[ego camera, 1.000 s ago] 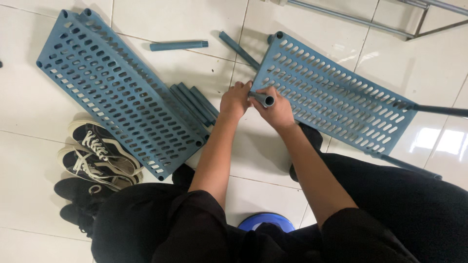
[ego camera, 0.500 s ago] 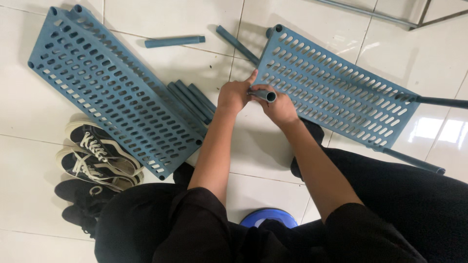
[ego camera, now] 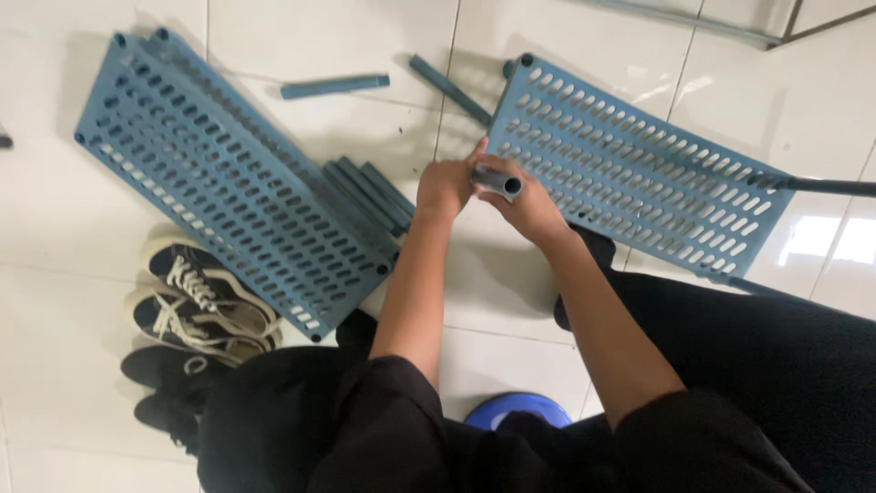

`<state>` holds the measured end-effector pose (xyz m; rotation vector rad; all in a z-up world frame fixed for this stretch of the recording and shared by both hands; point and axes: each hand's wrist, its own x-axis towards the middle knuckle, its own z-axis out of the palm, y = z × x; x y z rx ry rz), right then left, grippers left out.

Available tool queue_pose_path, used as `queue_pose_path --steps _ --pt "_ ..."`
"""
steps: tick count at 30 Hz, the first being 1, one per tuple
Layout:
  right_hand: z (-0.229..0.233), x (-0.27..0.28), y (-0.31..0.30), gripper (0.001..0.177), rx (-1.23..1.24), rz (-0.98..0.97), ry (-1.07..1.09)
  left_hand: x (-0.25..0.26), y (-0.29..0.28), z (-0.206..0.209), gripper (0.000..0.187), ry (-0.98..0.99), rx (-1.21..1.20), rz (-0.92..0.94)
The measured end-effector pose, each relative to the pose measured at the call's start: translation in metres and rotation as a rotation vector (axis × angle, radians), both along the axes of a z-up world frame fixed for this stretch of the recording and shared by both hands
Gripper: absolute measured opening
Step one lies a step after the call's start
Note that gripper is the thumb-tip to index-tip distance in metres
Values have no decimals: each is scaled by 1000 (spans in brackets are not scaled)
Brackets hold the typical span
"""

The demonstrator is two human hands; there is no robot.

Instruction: The person assembles a blue plastic shoe rack by inserting cylindrical legs into the corners of perforated panels. They then place two pairs of shoes onto the completed rack and position it under a metal shelving unit.

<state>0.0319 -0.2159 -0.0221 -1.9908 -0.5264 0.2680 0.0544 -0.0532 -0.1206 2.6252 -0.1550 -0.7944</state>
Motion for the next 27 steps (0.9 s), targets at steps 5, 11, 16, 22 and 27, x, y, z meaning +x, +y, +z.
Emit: queue_pose_path --steps 5,11,16,22,27 --pt "2 -2 -1 37 -182 -34 55 -13 3 20 96 0 -5 -57" --pt "-16 -8 5 34 -269 -112 -89 -13 -1 28 86 -79 45 -108" --pt "-31 -18 12 28 -347 -248 -20 -20 -2 12 73 -138 6 -40" --pt "-46 -30 22 24 -283 -394 -141 -27 -5 2 73 -144 -34 13" --pt "-37 -22 30 28 -184 -477 56 -25 -2 10 74 -28 -31 46"
